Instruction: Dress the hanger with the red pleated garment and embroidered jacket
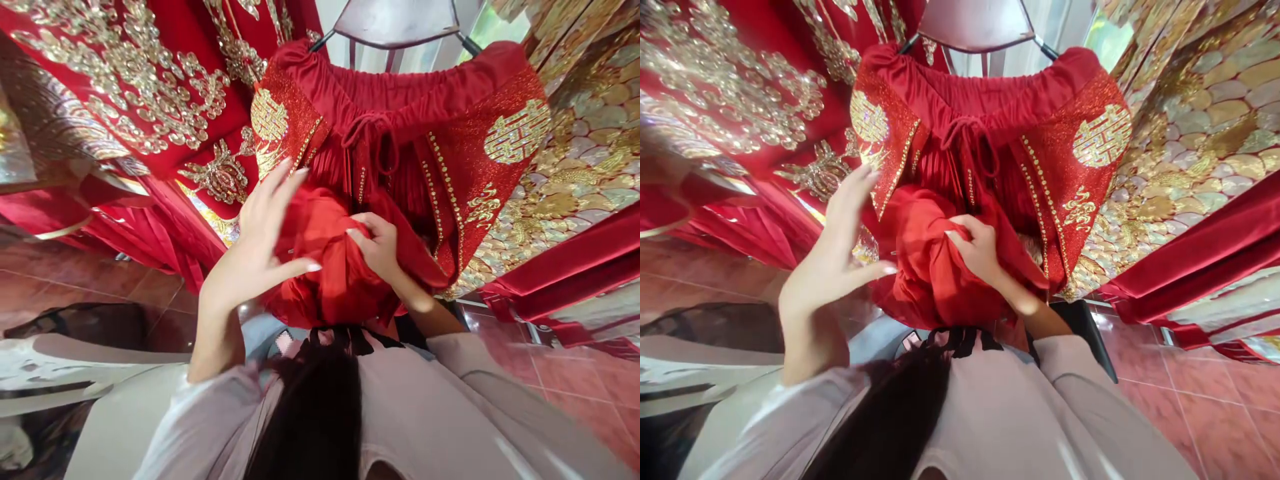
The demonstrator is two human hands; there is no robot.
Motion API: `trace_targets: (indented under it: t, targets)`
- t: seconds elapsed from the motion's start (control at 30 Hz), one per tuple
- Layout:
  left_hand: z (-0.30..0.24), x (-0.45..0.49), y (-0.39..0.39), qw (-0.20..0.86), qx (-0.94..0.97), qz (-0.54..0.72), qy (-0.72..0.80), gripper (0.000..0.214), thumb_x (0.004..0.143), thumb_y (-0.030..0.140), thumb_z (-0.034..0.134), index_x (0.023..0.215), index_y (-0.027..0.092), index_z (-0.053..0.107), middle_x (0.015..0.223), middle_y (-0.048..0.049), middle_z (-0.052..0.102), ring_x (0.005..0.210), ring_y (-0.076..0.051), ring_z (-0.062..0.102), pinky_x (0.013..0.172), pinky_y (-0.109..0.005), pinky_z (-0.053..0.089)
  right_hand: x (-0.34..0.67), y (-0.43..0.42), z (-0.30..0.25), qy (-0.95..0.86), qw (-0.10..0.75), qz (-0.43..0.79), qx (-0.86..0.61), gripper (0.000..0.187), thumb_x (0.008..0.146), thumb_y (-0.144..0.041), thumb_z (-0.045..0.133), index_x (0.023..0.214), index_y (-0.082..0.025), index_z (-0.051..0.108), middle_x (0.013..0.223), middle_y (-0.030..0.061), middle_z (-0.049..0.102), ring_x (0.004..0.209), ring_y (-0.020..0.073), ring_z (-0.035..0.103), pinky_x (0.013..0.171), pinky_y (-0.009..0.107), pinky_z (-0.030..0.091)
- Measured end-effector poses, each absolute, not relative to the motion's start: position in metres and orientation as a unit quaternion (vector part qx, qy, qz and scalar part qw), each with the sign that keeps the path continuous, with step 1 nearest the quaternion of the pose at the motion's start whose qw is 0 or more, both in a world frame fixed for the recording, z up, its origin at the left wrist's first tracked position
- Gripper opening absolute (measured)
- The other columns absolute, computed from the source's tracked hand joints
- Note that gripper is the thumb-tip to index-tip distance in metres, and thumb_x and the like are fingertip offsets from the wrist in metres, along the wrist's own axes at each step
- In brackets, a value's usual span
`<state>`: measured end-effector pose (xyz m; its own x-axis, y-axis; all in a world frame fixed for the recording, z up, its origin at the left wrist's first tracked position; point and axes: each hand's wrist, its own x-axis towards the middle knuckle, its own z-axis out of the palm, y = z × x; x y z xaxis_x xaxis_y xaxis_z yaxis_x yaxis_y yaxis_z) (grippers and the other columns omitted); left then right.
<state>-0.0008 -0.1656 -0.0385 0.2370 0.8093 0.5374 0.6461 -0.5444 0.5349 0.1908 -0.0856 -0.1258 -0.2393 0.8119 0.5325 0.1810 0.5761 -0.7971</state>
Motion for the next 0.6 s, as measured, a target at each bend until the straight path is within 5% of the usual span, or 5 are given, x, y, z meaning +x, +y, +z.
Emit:
trace_targets:
  t: [0.13, 0.23, 0.3, 0.47, 0.6]
  targets:
    - [-0.134, -0.029, -0.181, 0.207, 0.667, 0.376, 0.608, 0.087, 0.068, 0.048, 0.074, 0.140, 0.013, 0.039, 0.146, -0.0164, 0.039, 0.132, -0.031, 0.042, 0.111, -0.044, 0.033, 0.215, -0.095, -0.109, -0.564, 0.684, 0.225, -0.404, 0.013, 0.079, -0.029, 0.062, 0.084, -0.017, 0.064, 0.077, 0.0021, 0.065, 0.070, 0.0154, 0.061, 0.066, 0.028, 0.050]
    - [-0.187, -0.021, -0.184, 0.214, 0.539, 0.425, 0.695, 0.037, 0.066, 0.038, 0.065, 0.094, 0.013, 0.065, 0.093, -0.0078, 0.068, 0.087, -0.023, 0.063, 0.083, -0.033, 0.051, 0.226, -0.097, -0.101, -0.498, 0.753, 0.142, -0.406, 0.018, 0.081, -0.032, 0.064, 0.082, -0.014, 0.062, 0.074, 0.0017, 0.060, 0.067, 0.0137, 0.056, 0.063, 0.027, 0.047]
    - [-0.199, -0.020, -0.183, 0.168, 0.447, 0.476, 0.739, 0.019, 0.065, 0.034, 0.055, 0.062, 0.016, 0.054, 0.058, -0.0001, 0.054, 0.058, -0.015, 0.052, 0.059, -0.025, 0.046, 0.232, -0.098, -0.103, -0.501, 0.757, 0.106, -0.406, 0.019, 0.083, -0.033, 0.063, 0.083, -0.014, 0.062, 0.072, 0.0006, 0.057, 0.063, 0.0117, 0.052, 0.059, 0.025, 0.043]
    - [-0.152, -0.042, -0.185, 0.014, 0.288, 0.649, 0.704, 0.012, 0.057, 0.030, 0.040, 0.055, 0.020, 0.032, 0.052, 0.0043, 0.029, 0.049, -0.009, 0.028, 0.046, -0.021, 0.028, 0.232, -0.101, -0.116, -0.696, 0.577, 0.047, -0.425, 0.021, 0.081, -0.034, 0.061, 0.091, -0.016, 0.063, 0.088, 0.0053, 0.061, 0.083, 0.0180, 0.058, 0.076, 0.034, 0.048]
    - [-0.096, -0.039, -0.203, -0.138, 0.322, 0.669, 0.656, 0.013, 0.059, 0.031, 0.046, 0.055, 0.019, 0.044, 0.057, 0.0015, 0.042, 0.055, -0.012, 0.041, 0.055, -0.024, 0.036, 0.199, -0.094, -0.122, -0.867, 0.382, 0.063, -0.314, 0.071, 0.069, -0.047, 0.070, 0.131, -0.019, 0.048, 0.143, 0.0129, 0.038, 0.136, 0.0313, 0.030, 0.110, 0.050, 0.028]
